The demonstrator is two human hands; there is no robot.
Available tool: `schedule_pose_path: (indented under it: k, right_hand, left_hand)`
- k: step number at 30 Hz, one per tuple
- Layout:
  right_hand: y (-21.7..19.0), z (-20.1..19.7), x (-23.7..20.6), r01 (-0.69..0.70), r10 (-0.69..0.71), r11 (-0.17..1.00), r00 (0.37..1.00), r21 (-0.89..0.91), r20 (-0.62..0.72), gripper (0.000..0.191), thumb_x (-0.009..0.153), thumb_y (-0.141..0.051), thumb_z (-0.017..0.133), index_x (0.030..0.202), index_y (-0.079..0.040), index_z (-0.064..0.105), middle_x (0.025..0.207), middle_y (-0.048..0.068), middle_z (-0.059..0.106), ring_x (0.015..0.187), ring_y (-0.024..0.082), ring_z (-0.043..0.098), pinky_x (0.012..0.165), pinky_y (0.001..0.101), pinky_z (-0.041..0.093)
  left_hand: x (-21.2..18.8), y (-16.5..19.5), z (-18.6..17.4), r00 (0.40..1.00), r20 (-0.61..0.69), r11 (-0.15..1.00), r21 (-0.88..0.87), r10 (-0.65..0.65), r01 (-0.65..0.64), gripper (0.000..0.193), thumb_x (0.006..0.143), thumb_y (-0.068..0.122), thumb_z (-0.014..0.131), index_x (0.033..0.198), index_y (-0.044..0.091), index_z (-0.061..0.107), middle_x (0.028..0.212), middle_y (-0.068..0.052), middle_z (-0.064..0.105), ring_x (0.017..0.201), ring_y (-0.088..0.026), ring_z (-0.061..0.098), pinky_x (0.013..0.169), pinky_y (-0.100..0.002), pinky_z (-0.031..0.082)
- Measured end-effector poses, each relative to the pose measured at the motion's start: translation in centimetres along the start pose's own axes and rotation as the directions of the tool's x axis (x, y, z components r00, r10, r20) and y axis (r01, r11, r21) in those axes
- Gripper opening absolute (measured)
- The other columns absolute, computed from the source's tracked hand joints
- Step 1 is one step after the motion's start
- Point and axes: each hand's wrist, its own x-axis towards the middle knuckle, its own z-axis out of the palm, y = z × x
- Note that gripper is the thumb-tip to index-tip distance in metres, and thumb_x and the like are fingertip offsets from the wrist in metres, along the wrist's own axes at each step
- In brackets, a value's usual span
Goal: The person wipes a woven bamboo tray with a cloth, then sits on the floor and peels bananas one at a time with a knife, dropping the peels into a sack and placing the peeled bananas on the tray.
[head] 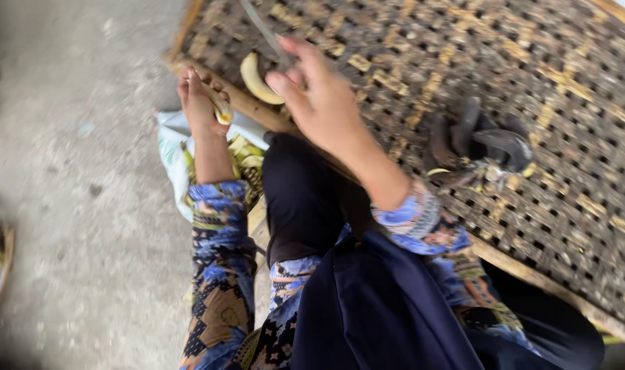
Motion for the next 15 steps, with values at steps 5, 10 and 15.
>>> schedule_pose_path:
  k: [5, 10, 15]
  right_hand:
    - [7.5, -15.1, -5.1, -0.191, 0.365, 0.743, 0.919, -0.641, 0.148, 0.053, 0.102, -0.050, 0.065, 0.135, -0.009, 0.059, 0.092, 0.006, 0.074, 0.072, 0.020, 0.071, 0.063, 0.0381, 0.057]
    - [11.4, -24.5, -11.2, -0.224, 0.534, 0.373, 0.845, -0.900, 0.011, 0.051, 0.100, -0.055, 0.071, 0.109, -0.005, 0.065, 0.079, 0.009, 0.068, 0.068, 0.023, 0.065, 0.065, 0.0409, 0.055]
    - [12.3, -20.7, -14.3, -0.078, 0.400, 0.458, 0.908, -0.886, 0.126, 0.052, 0.088, -0.054, 0.077, 0.106, -0.007, 0.066, 0.095, 0.012, 0.070, 0.070, 0.028, 0.067, 0.060, 0.0438, 0.058]
  left_hand:
    - [3.1, -2.8, 6.2, 0.990, 0.022, 0.766, 0.631, 0.137, -0.120, 0.032, 0.103, 0.019, 0.062, 0.132, 0.017, 0.047, 0.116, -0.008, 0.048, 0.082, -0.019, 0.060, 0.059, -0.036, 0.058]
    - [3.7, -5.1, 7.5, 0.833, 0.474, 0.287, 0.787, 0.284, -0.546, 0.057, 0.108, 0.013, 0.072, 0.152, 0.009, 0.036, 0.153, -0.020, 0.043, 0.135, -0.035, 0.041, 0.113, -0.047, 0.043]
    - [3.3, -6.1, 8.2, 0.790, 0.521, 0.271, 0.749, 0.323, -0.605, 0.061, 0.108, 0.014, 0.072, 0.154, 0.005, 0.033, 0.158, -0.029, 0.026, 0.147, -0.041, 0.023, 0.117, -0.048, 0.037]
